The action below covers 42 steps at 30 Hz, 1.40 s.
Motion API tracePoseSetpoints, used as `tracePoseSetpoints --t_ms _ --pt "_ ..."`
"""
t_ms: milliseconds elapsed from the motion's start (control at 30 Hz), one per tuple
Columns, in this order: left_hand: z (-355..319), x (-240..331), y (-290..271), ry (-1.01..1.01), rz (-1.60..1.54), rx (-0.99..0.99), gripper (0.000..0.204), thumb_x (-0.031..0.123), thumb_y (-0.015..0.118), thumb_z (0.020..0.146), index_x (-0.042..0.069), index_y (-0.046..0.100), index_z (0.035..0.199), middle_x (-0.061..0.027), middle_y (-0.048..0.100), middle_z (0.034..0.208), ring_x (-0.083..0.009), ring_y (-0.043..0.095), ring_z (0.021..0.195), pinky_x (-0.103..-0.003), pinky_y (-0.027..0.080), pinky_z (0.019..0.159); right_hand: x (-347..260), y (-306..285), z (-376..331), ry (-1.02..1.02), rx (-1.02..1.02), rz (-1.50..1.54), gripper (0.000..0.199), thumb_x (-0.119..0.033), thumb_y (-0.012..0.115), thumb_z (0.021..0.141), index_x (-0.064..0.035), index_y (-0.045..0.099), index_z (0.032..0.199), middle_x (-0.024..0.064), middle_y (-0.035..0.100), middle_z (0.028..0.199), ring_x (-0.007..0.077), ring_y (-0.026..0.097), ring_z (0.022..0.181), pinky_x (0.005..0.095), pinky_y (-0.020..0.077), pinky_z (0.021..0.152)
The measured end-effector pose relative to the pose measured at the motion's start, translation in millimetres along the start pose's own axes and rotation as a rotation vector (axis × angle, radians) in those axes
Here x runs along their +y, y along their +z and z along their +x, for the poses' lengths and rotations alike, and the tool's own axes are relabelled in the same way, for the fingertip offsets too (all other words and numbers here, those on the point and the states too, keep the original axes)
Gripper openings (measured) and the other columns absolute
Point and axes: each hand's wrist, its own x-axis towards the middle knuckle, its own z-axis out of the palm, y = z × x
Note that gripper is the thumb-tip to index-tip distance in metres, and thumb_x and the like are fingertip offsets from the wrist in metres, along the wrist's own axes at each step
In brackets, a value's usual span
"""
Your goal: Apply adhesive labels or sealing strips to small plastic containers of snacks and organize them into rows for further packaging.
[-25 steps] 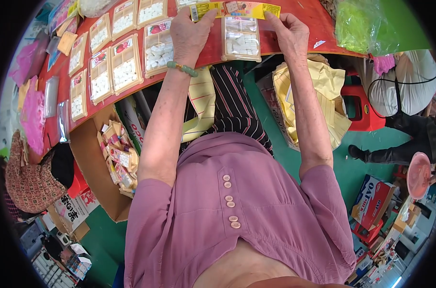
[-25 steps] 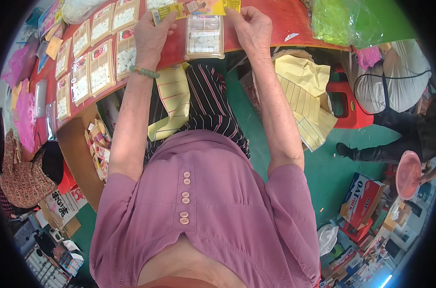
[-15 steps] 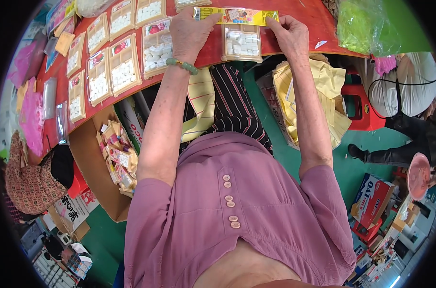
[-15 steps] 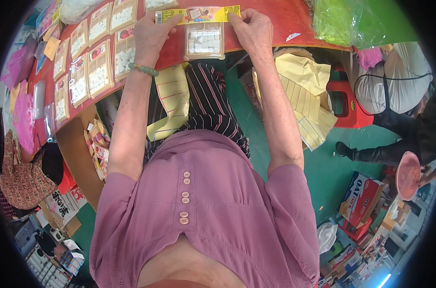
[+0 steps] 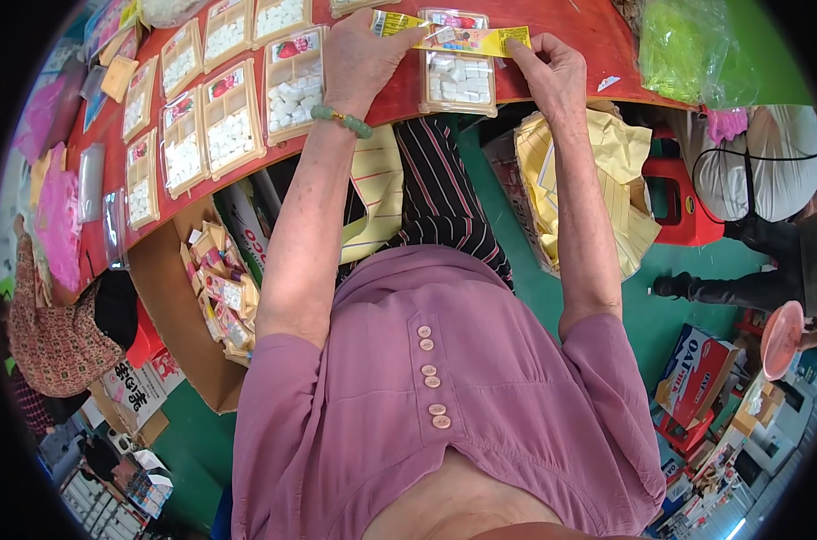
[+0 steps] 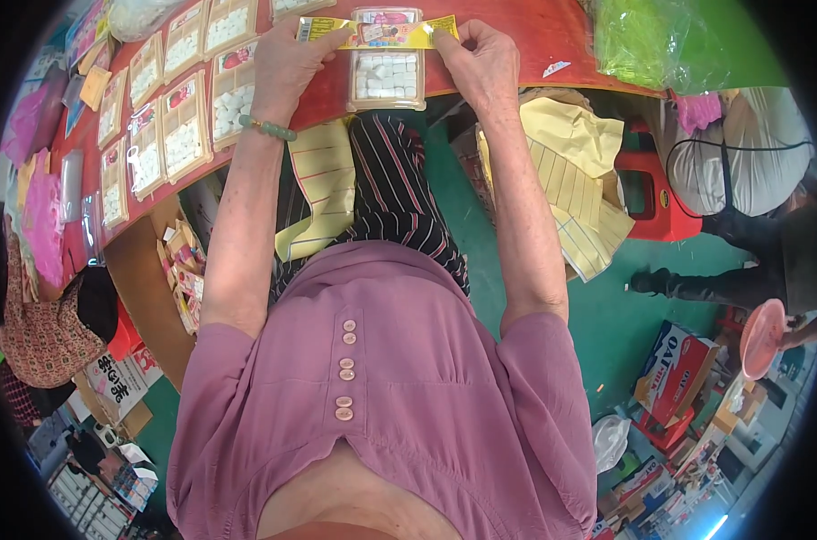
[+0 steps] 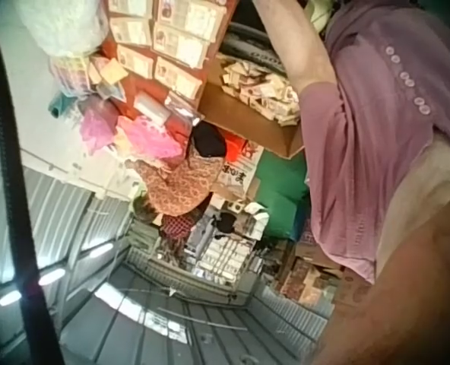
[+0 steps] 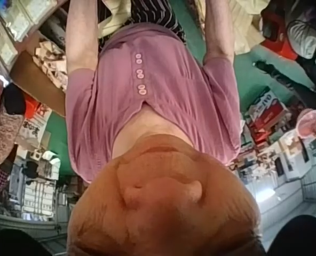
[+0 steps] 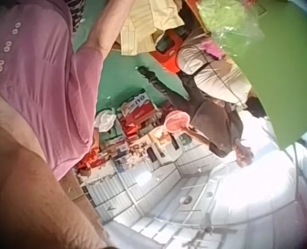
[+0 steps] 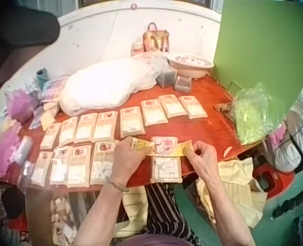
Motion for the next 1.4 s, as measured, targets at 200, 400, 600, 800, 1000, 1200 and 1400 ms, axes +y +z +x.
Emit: tracePoseSetpoints --t_ms 200,400,600,800,1000,1200,1400 --pt "6 -27 2 -0.062 0.031 -0.078 0.038 0.035 0.077 0.072 0.000 0.068 0.086 -0.0055 0.068 0.071 -0.0094 0.063 0.061 -0.024 0.049 0.056 0 0 -2 -0.013 0.002 0.021 0.029 -0.028 0.066 0.075 0.0004 0.064 0.072 0.0044 0.060 0.059 0.0109 0.052 0.055 0.0292 0.0431 0.055" --pt "5 -31 4 -0.031 0.033 -0.074 0.040 0.037 0.077 0.072 -0.001 0.067 0.082 -0.0064 0.068 0.069 -0.0101 0.063 0.061 -0.024 0.049 0.056 0 -1 -3 -0.009 -0.005 0.048 0.027 -0.027 0.066 0.075 -0.0002 0.063 0.071 0.0032 0.058 0.057 0.0098 0.050 0.054 0.0279 0.0423 0.054" --pt "4 -31 4 -0.005 0.029 -0.070 0.039 0.036 0.078 0.072 -0.001 0.067 0.081 -0.0062 0.068 0.069 -0.0097 0.063 0.061 -0.024 0.049 0.057 3 0 -3 -0.026 0.000 0.055 0.027 -0.027 0.066 0.076 -0.0003 0.063 0.070 0.0028 0.057 0.057 0.0091 0.049 0.054 0.0279 0.0415 0.053" --pt "3 -29 4 0.038 0.113 -0.044 0.043 0.040 0.078 0.070 0.000 0.066 0.080 -0.0072 0.067 0.068 -0.0124 0.063 0.062 -0.028 0.048 0.057 3 0 -4 -0.020 0.006 0.051 0.028 -0.027 0.066 0.076 -0.0003 0.063 0.071 0.0033 0.058 0.057 0.0101 0.050 0.054 0.0286 0.0421 0.054" --pt "5 -27 3 0.087 0.257 -0.053 0.051 0.046 0.080 0.064 0.000 0.058 0.068 -0.0116 0.063 0.065 -0.0204 0.060 0.060 -0.034 0.046 0.058 2 2 -5 -0.019 0.012 0.010 0.027 -0.027 0.065 0.076 -0.0007 0.063 0.071 0.0054 0.059 0.058 0.0127 0.053 0.054 0.0302 0.0439 0.056" --pt "5 -20 3 0.120 0.363 -0.048 0.051 0.047 0.076 0.067 -0.001 0.059 0.069 -0.0148 0.063 0.066 -0.0272 0.062 0.063 -0.038 0.048 0.061 8 5 -7 -0.111 0.060 -0.053 0.023 -0.021 0.068 0.079 0.0000 0.062 0.073 -0.0019 0.055 0.059 0.0046 0.045 0.056 0.0230 0.0388 0.053" --pt "3 6 5 0.035 0.423 -0.082 0.041 0.031 0.080 0.066 -0.001 0.056 0.073 -0.0194 0.059 0.072 -0.0334 0.059 0.070 -0.041 0.047 0.063 10 7 -11 -0.222 0.123 -0.145 0.023 -0.021 0.066 0.075 0.0009 0.060 0.072 0.0079 0.059 0.066 0.0190 0.055 0.062 0.0323 0.0451 0.061"
